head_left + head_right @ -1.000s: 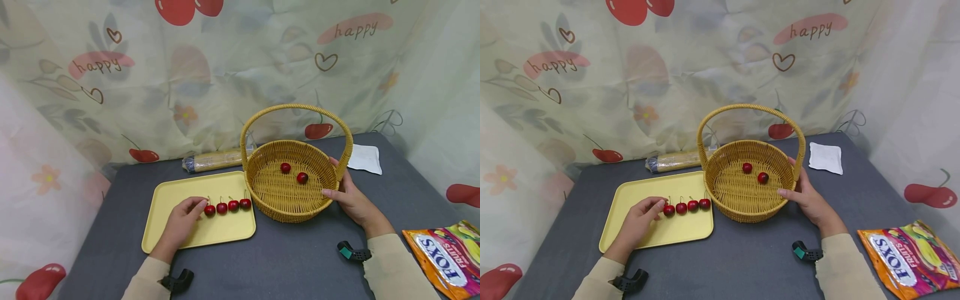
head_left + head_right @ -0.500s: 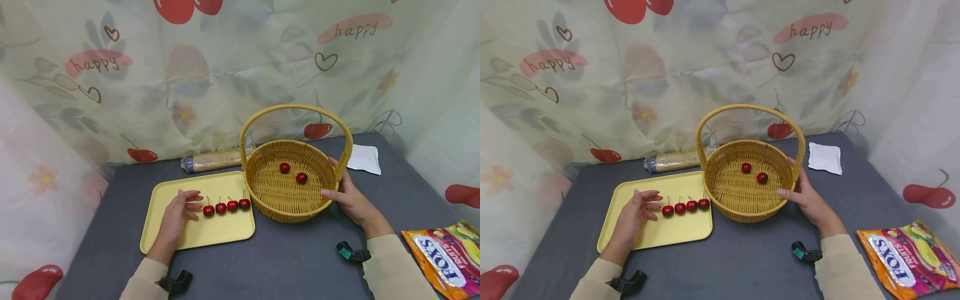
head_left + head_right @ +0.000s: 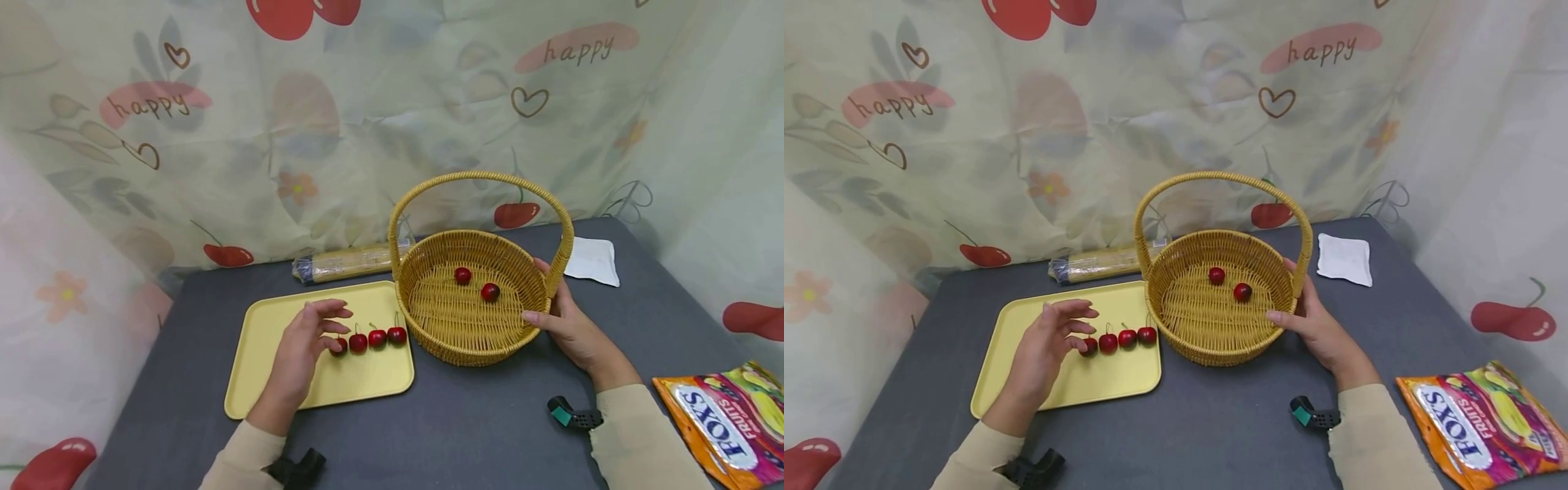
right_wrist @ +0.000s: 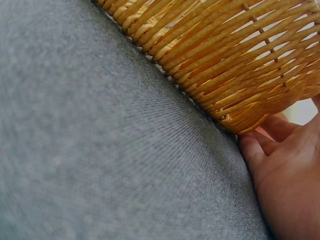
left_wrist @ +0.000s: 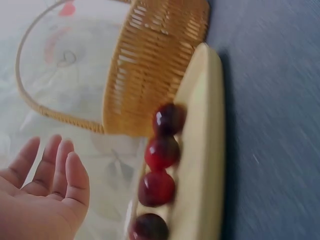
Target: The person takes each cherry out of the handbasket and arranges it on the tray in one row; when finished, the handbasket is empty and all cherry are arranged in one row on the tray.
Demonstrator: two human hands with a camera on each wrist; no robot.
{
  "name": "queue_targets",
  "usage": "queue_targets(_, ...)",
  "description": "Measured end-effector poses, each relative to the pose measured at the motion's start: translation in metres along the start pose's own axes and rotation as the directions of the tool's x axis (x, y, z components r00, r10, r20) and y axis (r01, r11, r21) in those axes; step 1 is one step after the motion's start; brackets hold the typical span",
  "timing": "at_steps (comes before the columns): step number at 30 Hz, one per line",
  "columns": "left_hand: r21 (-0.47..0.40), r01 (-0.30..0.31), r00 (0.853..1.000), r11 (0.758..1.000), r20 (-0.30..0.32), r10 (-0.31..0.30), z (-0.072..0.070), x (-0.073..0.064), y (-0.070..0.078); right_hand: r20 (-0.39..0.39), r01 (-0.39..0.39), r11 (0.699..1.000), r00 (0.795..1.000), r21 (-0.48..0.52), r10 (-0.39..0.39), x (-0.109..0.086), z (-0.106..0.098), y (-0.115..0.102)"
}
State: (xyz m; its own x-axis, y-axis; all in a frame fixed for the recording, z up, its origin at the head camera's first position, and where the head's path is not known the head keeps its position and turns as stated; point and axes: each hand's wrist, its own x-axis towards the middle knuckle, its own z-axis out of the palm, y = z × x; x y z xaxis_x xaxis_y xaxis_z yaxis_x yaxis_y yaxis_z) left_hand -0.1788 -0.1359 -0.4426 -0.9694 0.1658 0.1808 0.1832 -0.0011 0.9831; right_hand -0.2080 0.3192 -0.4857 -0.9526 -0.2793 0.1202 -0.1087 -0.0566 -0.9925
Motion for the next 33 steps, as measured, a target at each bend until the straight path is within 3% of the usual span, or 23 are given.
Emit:
queue_targets(9,-0.079,-0.046,0.99,0.996,0.131,0.056,0.033,0.015,0.024,0.003,-0.004,1.0,1.0,0.003,0.003,0.001,0.001,0.0)
queue_targets(18,-0.114,-0.083,0.966,0.99,0.236,0.108,0.067,0.045,0.034,-0.011,-0.015,1.0,1.0,-0.013,0.015,0.0,0.002,-0.002)
queue_targets(27,-0.004,-0.054,0.949,0.999,0.312,0.052,0.098,0.072,0.035,0.003,0.006,1.0,1.0,0.004,-0.006,0.001,0.0,0.0)
queue_targets(33,0.043,0.01,0.942,0.999,0.334,-0.023,0.12,0.088,0.03,0.004,0.002,1.0,1.0,0.0,-0.002,0.001,-0.002,0.001)
